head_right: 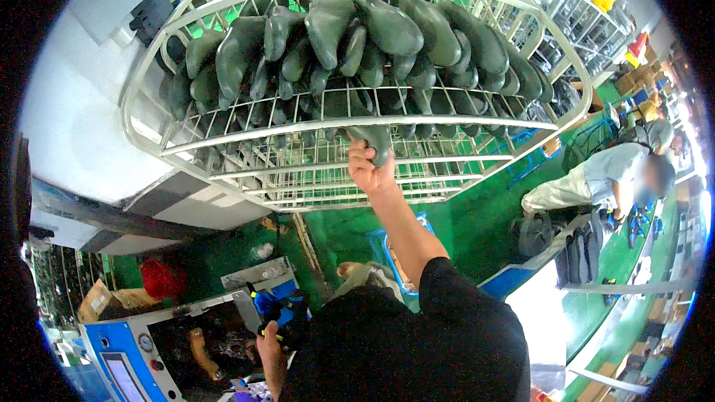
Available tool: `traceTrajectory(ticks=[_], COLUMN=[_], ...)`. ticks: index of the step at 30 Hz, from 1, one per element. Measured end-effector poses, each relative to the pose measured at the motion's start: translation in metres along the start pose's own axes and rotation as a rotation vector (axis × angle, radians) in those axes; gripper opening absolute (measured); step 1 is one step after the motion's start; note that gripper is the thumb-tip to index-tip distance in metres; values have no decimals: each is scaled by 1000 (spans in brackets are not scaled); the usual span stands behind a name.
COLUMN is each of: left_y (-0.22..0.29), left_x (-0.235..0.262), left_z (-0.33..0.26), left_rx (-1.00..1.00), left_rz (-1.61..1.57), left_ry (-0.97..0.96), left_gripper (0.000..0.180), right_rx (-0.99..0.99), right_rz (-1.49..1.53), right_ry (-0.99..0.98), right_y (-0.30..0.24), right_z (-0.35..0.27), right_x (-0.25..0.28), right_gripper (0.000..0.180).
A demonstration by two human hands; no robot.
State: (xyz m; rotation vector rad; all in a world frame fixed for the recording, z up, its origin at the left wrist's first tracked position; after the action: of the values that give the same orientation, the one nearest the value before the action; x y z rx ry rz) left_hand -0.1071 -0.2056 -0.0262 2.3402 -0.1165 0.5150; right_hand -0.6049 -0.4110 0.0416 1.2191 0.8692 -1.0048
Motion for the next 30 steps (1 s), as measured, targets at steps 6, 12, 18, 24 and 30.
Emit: traceTrajectory(ticks=[6, 12, 18, 24, 30], left_y=[43, 44, 6, 20, -22], left_x=[-47, -56, -45, -57, -15], left_z=[-20, -18, -13, -4, -14], left_rx=[-6, -107, 24, -195, 7], left_rz=[106, 25, -143, -86, -326], left_ry=[-180, -247, -41, -219, -98], left_gripper=[28, 22, 34, 32, 39], right_rx=[147, 182, 527, 315, 805], right_rz=[-6, -358, -306, -637, -871], right_ry=[217, 628, 927, 697, 781], right_y=[-34, -46, -69, -106, -186], right_z=[44, 13, 40, 83, 90], right_x=[23, 26, 38, 51, 62], right_gripper=[48, 56, 46, 26, 23])
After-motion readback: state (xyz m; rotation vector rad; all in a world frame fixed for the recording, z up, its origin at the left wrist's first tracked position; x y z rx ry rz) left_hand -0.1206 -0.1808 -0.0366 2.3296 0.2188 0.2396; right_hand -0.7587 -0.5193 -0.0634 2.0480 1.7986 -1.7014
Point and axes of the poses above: each hand's wrist, its own z-axis towards the middle knuckle, its own x-axis out of the back of the hand, y = z × x, the point moved 10 cm from there along z, towards the middle knuckle, and after that the axes turned 1 degree about x, right-handed, at the moved point
